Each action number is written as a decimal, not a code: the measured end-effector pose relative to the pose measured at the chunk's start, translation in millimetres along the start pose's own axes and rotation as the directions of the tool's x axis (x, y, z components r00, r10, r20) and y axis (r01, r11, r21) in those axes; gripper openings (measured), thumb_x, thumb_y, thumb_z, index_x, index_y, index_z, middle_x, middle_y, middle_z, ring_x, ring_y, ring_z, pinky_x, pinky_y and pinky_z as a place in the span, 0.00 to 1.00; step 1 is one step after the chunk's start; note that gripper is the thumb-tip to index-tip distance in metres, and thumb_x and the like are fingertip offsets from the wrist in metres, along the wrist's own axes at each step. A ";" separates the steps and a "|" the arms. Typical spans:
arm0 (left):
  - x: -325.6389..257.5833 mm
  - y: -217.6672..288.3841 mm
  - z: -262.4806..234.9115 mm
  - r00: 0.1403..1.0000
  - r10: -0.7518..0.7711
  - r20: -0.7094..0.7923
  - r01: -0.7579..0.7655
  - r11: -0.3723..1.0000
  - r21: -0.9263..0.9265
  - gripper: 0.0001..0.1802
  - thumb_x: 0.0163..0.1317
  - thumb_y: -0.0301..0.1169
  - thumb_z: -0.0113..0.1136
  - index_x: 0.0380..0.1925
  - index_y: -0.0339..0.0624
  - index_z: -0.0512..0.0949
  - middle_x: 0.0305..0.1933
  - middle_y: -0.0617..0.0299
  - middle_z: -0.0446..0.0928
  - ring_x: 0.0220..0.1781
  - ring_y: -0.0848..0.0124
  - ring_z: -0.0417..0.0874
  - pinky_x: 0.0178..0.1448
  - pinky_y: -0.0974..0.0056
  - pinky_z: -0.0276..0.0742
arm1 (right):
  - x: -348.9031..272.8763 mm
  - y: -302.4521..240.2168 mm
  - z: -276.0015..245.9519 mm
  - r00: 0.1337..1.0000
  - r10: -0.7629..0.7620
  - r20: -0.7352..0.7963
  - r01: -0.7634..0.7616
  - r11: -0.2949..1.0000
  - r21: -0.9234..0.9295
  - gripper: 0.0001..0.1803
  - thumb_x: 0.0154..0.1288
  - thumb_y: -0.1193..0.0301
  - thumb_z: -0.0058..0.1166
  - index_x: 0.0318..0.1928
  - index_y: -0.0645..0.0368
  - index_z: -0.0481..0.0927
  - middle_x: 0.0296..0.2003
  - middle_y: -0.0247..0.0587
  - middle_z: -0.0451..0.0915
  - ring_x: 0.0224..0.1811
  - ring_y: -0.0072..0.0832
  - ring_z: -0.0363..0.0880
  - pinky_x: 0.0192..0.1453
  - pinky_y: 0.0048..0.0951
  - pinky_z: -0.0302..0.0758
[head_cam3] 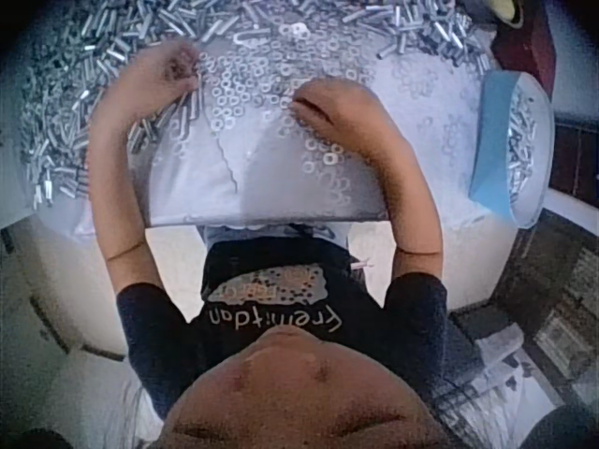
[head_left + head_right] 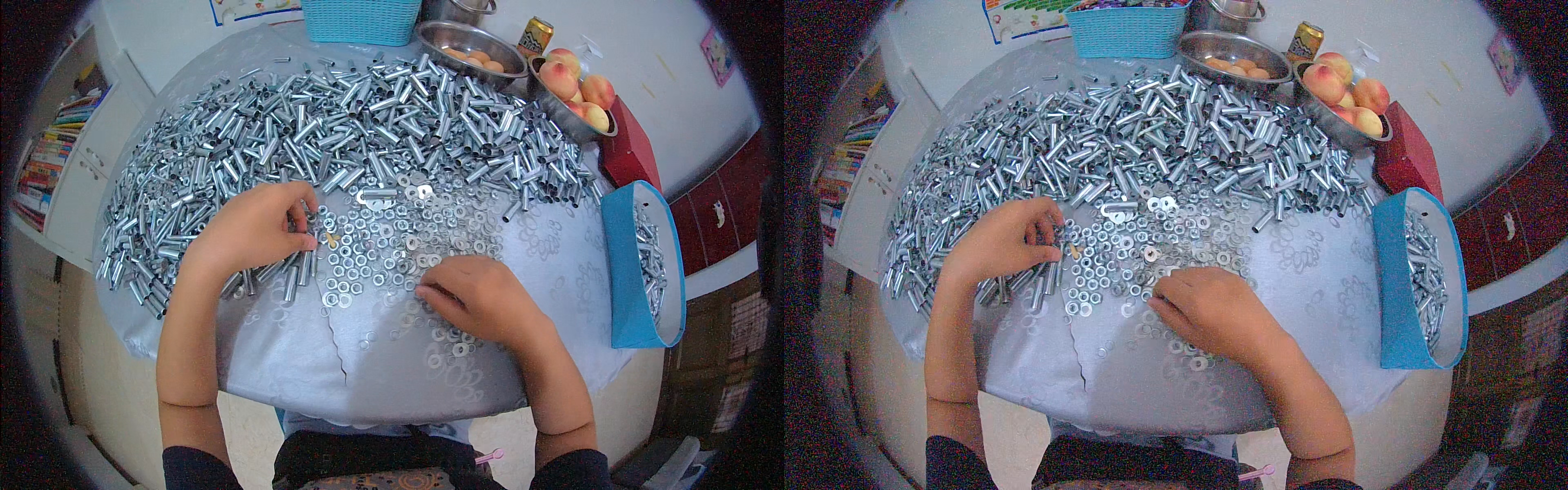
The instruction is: The person repeatedly picks up metal cylindrical fasteners and small washers from a table, threads the washers onto the fasteners by hand, and places the assembled units into a blue container. The process is continuous and repetitive throughout the clip.
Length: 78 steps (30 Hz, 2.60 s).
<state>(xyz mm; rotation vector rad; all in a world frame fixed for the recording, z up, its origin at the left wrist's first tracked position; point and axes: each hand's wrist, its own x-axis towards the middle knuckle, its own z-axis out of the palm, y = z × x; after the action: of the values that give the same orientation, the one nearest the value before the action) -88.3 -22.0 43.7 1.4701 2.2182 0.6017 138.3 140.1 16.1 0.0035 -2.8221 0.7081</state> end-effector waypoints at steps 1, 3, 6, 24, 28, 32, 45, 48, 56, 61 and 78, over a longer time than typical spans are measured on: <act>-0.7 3.0 -0.9 1.000 -0.015 0.005 0.015 1.000 0.010 0.18 0.42 0.27 0.66 0.35 0.39 0.73 0.25 0.61 0.76 0.29 0.69 0.77 0.33 0.66 0.71 | 0.1 -0.2 0.0 1.000 0.002 0.013 -0.002 1.000 -0.008 0.05 0.54 0.71 0.54 0.28 0.60 0.76 0.23 0.43 0.75 0.27 0.41 0.74 0.30 0.36 0.71; -1.5 8.2 -2.2 0.999 -0.043 0.016 0.042 0.999 0.031 0.16 0.42 0.28 0.65 0.33 0.39 0.73 0.25 0.59 0.76 0.31 0.63 0.78 0.35 0.63 0.71 | -0.9 -0.8 0.9 1.000 -0.017 -0.001 0.017 1.000 -0.020 0.05 0.54 0.71 0.55 0.29 0.59 0.76 0.23 0.43 0.75 0.27 0.41 0.75 0.31 0.36 0.71; 1.2 5.6 -0.5 1.000 -0.007 -0.009 0.007 0.998 -0.068 0.14 0.43 0.27 0.65 0.32 0.38 0.73 0.26 0.61 0.76 0.29 0.69 0.78 0.33 0.66 0.70 | 0.1 -3.2 -0.1 0.997 -0.052 -0.055 0.053 0.999 0.009 0.06 0.54 0.71 0.55 0.31 0.59 0.76 0.23 0.42 0.75 0.27 0.39 0.75 0.31 0.35 0.71; 11.3 38.4 44.9 0.926 0.273 -0.260 -0.367 0.811 -0.456 0.15 0.49 0.24 0.62 0.38 0.38 0.72 0.37 0.61 0.76 0.43 0.70 0.76 0.50 0.66 0.70 | -2.0 -18.8 -4.7 0.947 0.319 0.039 -0.268 0.719 0.642 0.09 0.56 0.69 0.57 0.34 0.61 0.76 0.21 0.32 0.74 0.23 0.16 0.69 0.28 0.21 0.69; 28.6 10.5 48.8 0.791 0.329 -0.516 -0.322 0.941 0.106 0.19 0.51 0.27 0.60 0.44 0.39 0.71 0.43 0.57 0.75 0.52 0.62 0.71 0.57 0.61 0.63 | -4.4 -15.4 -10.2 0.908 0.419 -0.026 -0.324 0.739 0.591 0.08 0.56 0.71 0.56 0.34 0.62 0.75 0.22 0.31 0.73 0.22 0.15 0.68 0.26 0.19 0.68; 32.1 3.6 53.3 0.816 0.364 -0.450 -0.308 0.931 0.195 0.21 0.50 0.29 0.61 0.47 0.40 0.71 0.48 0.55 0.73 0.55 0.58 0.69 0.59 0.58 0.61 | -6.3 -12.9 -10.2 0.893 0.430 -0.135 -0.272 0.753 0.599 0.09 0.56 0.71 0.57 0.36 0.62 0.74 0.22 0.32 0.73 0.22 0.15 0.68 0.26 0.19 0.67; 34.7 6.9 57.5 0.778 0.460 -0.429 -0.354 0.884 0.306 0.13 0.51 0.27 0.60 0.38 0.41 0.75 0.43 0.54 0.74 0.49 0.58 0.73 0.53 0.59 0.67 | 1.4 0.7 -7.2 0.905 0.231 -0.358 -0.088 0.924 0.373 0.09 0.53 0.74 0.59 0.35 0.61 0.75 0.26 0.38 0.76 0.26 0.21 0.73 0.30 0.23 0.70; 30.8 12.8 55.7 0.728 0.488 -0.481 -0.384 0.872 0.304 0.12 0.49 0.26 0.59 0.36 0.41 0.76 0.40 0.54 0.75 0.47 0.59 0.74 0.52 0.59 0.67 | 0.2 3.8 -3.3 0.882 0.265 -0.389 -0.081 0.899 0.430 0.09 0.53 0.75 0.59 0.36 0.61 0.76 0.28 0.39 0.77 0.29 0.21 0.75 0.33 0.23 0.72; 12.2 46.2 67.1 0.646 0.562 -0.516 -0.625 0.778 0.064 0.11 0.43 0.25 0.60 0.31 0.40 0.75 0.31 0.58 0.74 0.36 0.60 0.75 0.42 0.60 0.69 | 5.3 -14.5 -1.3 0.736 0.353 -0.578 0.138 0.758 0.637 0.14 0.51 0.80 0.60 0.40 0.61 0.75 0.34 0.38 0.79 0.34 0.21 0.78 0.39 0.21 0.75; -1.7 52.0 77.1 0.799 0.455 -0.394 -0.549 0.819 -0.167 0.30 0.42 0.23 0.65 0.48 0.41 0.68 0.34 0.59 0.75 0.37 0.67 0.79 0.44 0.65 0.72 | -2.0 -11.0 -1.7 0.815 0.218 -0.536 0.096 0.863 0.496 0.16 0.50 0.80 0.60 0.42 0.60 0.75 0.36 0.39 0.78 0.34 0.22 0.78 0.38 0.22 0.75; -0.3 49.4 80.5 0.836 0.423 -0.350 -0.522 0.808 -0.271 0.30 0.42 0.26 0.66 0.49 0.41 0.67 0.36 0.58 0.76 0.42 0.66 0.79 0.47 0.63 0.72 | -2.1 -16.0 -9.3 0.956 0.026 -0.291 0.047 0.970 0.240 0.13 0.51 0.75 0.59 0.40 0.58 0.75 0.37 0.41 0.77 0.39 0.38 0.77 0.42 0.32 0.74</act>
<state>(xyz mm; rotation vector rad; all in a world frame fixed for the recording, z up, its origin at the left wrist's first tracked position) -6.4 5.2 5.2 1.8337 1.7644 1.3731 143.3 130.2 31.1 -0.0407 -2.4381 0.9638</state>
